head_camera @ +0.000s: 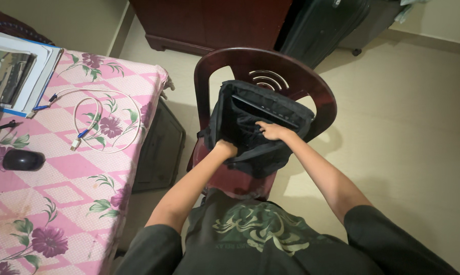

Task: The person places a black TUF GAMING bag on a chair, opens it, and removes a power adapter. They plug the adapter into a wall socket, then place the adapter and a laptop into the bag. Finally, they coil the adapter cable on the table.

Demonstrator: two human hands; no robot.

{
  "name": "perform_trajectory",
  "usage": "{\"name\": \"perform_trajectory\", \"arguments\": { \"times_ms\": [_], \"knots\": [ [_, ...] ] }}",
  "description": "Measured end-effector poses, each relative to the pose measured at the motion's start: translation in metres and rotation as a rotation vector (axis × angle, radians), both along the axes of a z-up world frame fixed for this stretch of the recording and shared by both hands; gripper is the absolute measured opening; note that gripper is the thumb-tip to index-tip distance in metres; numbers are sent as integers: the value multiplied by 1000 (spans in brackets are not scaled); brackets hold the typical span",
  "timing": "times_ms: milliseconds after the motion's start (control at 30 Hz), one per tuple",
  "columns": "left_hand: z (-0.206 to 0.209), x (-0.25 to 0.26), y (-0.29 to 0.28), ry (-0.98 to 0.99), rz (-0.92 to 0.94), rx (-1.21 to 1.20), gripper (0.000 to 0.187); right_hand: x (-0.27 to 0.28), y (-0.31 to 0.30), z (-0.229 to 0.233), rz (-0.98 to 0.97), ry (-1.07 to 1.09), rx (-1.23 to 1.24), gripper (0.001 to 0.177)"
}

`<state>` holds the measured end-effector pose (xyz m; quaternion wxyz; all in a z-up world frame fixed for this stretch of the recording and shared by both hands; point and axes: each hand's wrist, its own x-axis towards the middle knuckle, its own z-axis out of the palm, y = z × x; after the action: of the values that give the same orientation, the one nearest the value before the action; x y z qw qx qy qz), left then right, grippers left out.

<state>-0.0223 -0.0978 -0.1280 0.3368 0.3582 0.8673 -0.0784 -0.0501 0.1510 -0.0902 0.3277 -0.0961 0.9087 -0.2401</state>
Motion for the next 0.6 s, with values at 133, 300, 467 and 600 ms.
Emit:
{"name": "perform_trajectory", "arguments": {
  "times_ms": [133, 300, 467, 600],
  "knots": [
    [64, -4, -4, 27, 88, 229, 31, 5, -1, 4, 34, 4, -23, 80],
    [153, -1, -18, 226, 350, 782, 24, 14, -6, 62, -71, 131, 62, 54],
    [206, 4, -44, 439, 134, 1253, 22, 41, -34, 119, -331, 389, -39, 34],
    [210, 15, -69, 422, 257, 1291, 23, 64, -63, 145, -551, 655, -279, 22]
  ]
}}
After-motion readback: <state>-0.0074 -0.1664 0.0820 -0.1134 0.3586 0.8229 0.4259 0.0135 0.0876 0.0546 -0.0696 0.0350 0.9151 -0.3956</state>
